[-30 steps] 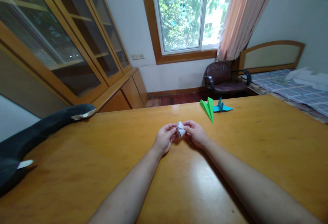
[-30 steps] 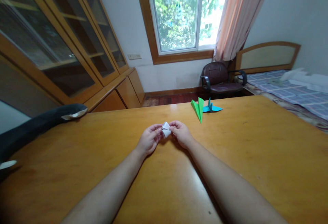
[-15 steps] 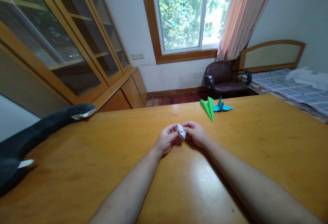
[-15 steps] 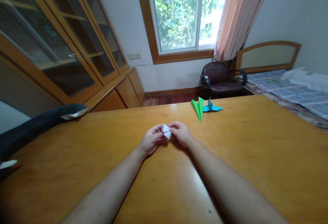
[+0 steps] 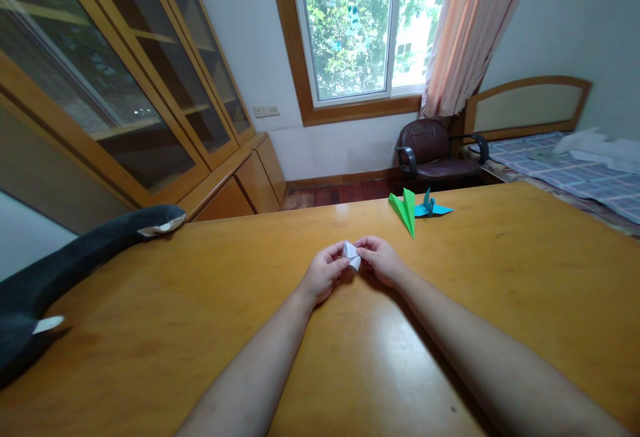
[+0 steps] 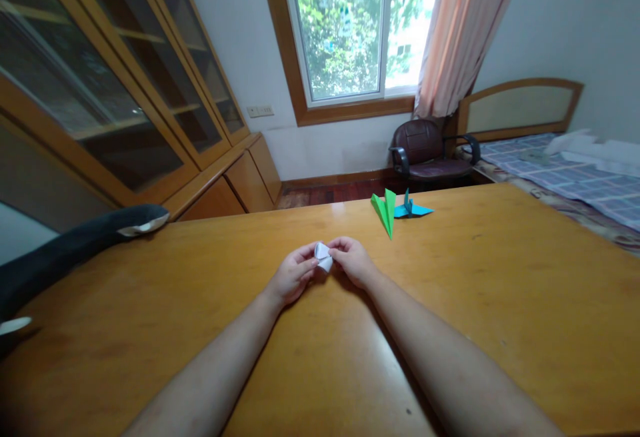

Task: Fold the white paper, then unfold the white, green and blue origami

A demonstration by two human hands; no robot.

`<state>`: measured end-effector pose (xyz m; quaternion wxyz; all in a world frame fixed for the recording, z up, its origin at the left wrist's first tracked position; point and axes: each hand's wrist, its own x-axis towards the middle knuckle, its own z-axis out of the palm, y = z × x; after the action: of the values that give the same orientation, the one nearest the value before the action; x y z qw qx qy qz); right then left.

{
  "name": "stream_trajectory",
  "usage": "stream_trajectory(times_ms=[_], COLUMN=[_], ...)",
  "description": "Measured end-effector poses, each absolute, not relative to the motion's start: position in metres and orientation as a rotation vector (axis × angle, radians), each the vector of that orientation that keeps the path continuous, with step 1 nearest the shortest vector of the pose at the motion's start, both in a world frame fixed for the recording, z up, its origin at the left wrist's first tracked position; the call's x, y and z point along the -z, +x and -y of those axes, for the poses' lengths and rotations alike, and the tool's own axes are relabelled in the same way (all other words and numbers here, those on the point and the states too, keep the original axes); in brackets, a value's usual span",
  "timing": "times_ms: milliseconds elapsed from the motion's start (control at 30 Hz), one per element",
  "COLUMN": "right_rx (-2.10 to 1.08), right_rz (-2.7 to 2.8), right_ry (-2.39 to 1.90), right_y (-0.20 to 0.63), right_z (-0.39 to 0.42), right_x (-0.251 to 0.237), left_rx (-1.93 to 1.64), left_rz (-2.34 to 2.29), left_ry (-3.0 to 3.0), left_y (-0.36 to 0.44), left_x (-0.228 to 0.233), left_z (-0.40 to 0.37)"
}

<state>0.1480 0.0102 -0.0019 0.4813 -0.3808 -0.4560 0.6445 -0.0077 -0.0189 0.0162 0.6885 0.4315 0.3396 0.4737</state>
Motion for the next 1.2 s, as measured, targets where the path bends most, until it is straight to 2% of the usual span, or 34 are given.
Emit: stream_trajectory(times_ms=[367, 733, 1200], right_rx=[-1.563, -1.736, -1.761], right_rz=[1.074, 1.041, 1.017], right_ry=[-0.936, -0.764, -0.922], right_y=[0.147, 0.154, 0.15], right_z=[-0.008, -0.006, -0.007], right_x=[-0.002, -0.006, -0.007], left_rx=[-1.024, -1.098, -1.076], left_rz=[-0.754, -0.776, -0.862], left_ry=[0.911, 0.895, 0.933], left_y=[-0.012, -0.012, -0.012], left_x=[-0.019, -0.008, -0.008], left_z=[0.018, 0.011, 0.012])
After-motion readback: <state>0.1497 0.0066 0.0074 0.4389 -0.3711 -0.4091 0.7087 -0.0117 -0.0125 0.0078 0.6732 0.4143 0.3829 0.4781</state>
